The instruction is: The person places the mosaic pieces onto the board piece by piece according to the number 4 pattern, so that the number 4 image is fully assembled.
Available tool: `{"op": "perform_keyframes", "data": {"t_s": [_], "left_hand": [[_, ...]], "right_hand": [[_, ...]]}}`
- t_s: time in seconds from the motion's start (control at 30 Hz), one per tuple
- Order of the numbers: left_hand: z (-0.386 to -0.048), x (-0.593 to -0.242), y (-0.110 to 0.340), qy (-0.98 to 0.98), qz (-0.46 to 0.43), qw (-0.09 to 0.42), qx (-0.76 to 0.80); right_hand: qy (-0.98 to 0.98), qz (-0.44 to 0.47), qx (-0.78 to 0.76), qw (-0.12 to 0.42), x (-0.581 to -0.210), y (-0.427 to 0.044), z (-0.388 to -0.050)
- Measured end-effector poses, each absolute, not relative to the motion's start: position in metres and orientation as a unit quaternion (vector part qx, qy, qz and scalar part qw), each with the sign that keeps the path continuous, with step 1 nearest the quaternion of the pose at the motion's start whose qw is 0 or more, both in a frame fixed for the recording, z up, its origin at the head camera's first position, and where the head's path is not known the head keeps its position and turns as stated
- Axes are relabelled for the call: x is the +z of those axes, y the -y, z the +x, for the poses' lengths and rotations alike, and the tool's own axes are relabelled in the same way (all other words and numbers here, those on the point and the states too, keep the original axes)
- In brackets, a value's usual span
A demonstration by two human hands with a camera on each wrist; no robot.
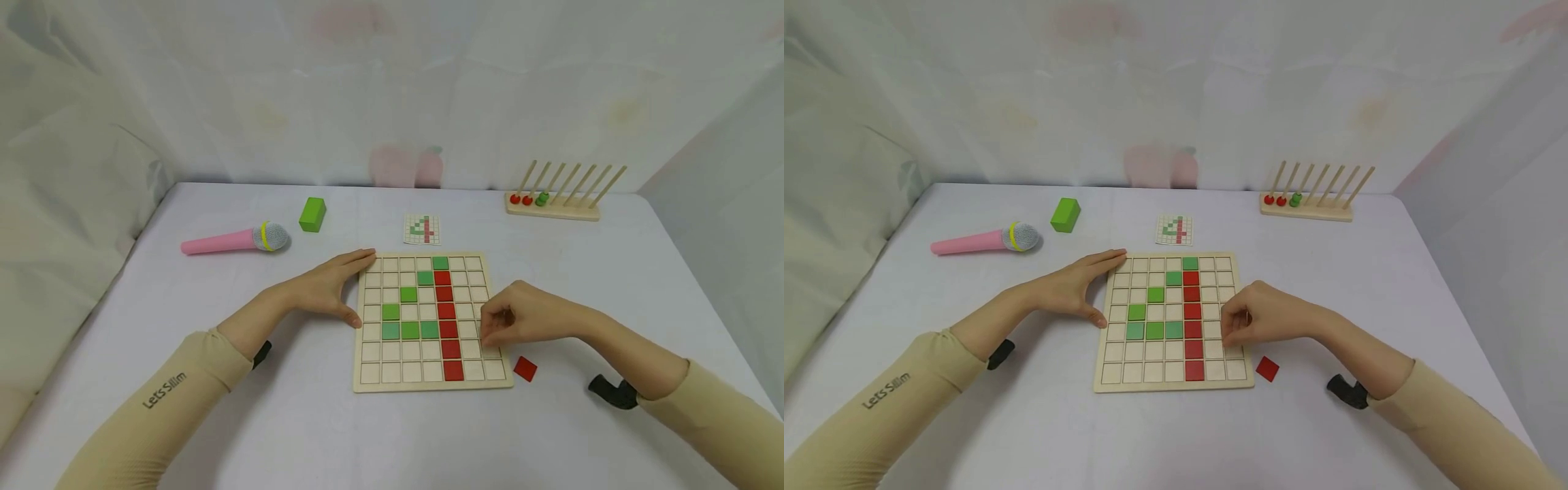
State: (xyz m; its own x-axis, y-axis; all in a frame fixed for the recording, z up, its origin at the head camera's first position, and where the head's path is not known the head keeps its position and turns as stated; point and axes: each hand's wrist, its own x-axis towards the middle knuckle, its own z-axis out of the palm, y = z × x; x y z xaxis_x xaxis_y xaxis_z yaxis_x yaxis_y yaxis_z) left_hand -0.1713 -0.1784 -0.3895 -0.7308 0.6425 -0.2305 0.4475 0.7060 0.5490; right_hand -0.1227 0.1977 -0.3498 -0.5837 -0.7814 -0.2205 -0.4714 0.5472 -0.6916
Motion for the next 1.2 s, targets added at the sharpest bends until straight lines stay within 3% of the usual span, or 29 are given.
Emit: {"op": "perform_keyframes", "data": {"t_s": [0.73, 1.2], "left_hand": [[-0.171, -0.388, 0.179, -0.898, 0.312, 0.2, 0.238], [-0.171, -0.388, 0.178, -0.897, 0.309, 0.204, 0.241]], "right_hand": [[-0.818, -0.32, -0.332, 0.343, -0.361, -0.253, -0.116], [-0.821, -0.35, -0.297, 0.34, -0.367, -0.251, -0.116]]}}
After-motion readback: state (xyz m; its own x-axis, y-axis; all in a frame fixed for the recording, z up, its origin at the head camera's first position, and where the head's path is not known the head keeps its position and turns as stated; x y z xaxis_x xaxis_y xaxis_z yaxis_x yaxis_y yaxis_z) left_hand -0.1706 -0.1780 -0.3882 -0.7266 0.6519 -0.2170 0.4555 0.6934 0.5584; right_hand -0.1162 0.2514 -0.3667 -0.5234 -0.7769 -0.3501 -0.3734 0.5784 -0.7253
